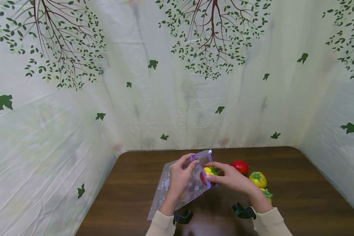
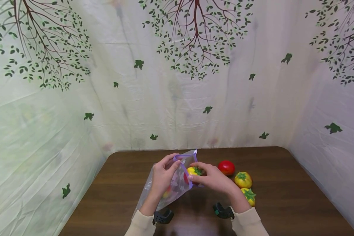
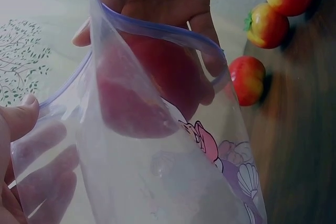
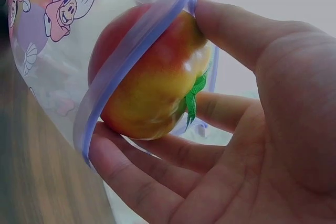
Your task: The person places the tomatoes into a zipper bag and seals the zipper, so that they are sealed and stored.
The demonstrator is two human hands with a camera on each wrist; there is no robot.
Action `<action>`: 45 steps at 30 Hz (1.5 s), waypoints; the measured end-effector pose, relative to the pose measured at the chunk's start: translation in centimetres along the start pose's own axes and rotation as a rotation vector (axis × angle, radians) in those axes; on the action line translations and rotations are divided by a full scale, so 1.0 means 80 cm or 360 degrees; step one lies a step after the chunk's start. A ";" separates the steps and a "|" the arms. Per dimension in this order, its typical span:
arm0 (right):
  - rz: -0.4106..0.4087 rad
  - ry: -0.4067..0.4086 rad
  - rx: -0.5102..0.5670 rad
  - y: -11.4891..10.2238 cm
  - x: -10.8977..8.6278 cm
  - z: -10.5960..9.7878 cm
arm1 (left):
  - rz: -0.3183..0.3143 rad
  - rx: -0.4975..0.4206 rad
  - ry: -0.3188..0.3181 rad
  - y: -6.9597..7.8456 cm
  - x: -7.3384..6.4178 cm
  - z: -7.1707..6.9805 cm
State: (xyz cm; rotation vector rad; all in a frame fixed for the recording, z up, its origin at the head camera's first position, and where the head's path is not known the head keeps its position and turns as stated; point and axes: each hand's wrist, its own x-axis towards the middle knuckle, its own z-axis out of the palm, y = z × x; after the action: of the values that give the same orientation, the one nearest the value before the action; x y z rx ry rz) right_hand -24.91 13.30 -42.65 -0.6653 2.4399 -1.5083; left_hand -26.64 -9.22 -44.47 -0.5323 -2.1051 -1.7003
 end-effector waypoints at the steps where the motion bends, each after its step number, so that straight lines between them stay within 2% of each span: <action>1: -0.0003 -0.0004 0.0005 0.000 0.000 0.000 | 0.0014 -0.0007 0.0002 -0.001 0.000 0.000; 5: -0.0026 -0.0024 0.0028 0.001 0.001 0.001 | 0.0048 -0.0012 0.0014 -0.001 0.000 -0.001; 12: -0.0049 -0.0046 0.0028 0.003 0.003 0.003 | 0.0036 0.0000 0.0044 -0.001 0.002 0.000; 17: -0.0048 -0.0042 0.0037 0.003 0.004 0.003 | 0.0082 -0.0024 0.0073 -0.001 0.003 0.002; 22: -0.0072 0.0008 0.0004 0.003 0.004 0.003 | 0.0082 -0.0031 0.0081 -0.001 0.003 0.002; 31: -0.0091 0.0081 -0.0028 -0.001 -0.004 0.000 | 0.0061 -0.0013 0.0020 0.001 0.001 0.001; 45: -0.0093 0.0187 -0.0083 -0.006 -0.019 -0.008 | 0.0083 0.0022 0.0002 0.000 0.002 -0.002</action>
State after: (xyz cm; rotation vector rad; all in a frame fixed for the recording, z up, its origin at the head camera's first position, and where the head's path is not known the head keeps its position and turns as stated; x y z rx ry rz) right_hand -23.70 14.37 -42.05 -0.6819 2.5761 -1.5516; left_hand -26.80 -9.40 -44.35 -0.5765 -2.0819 -1.6561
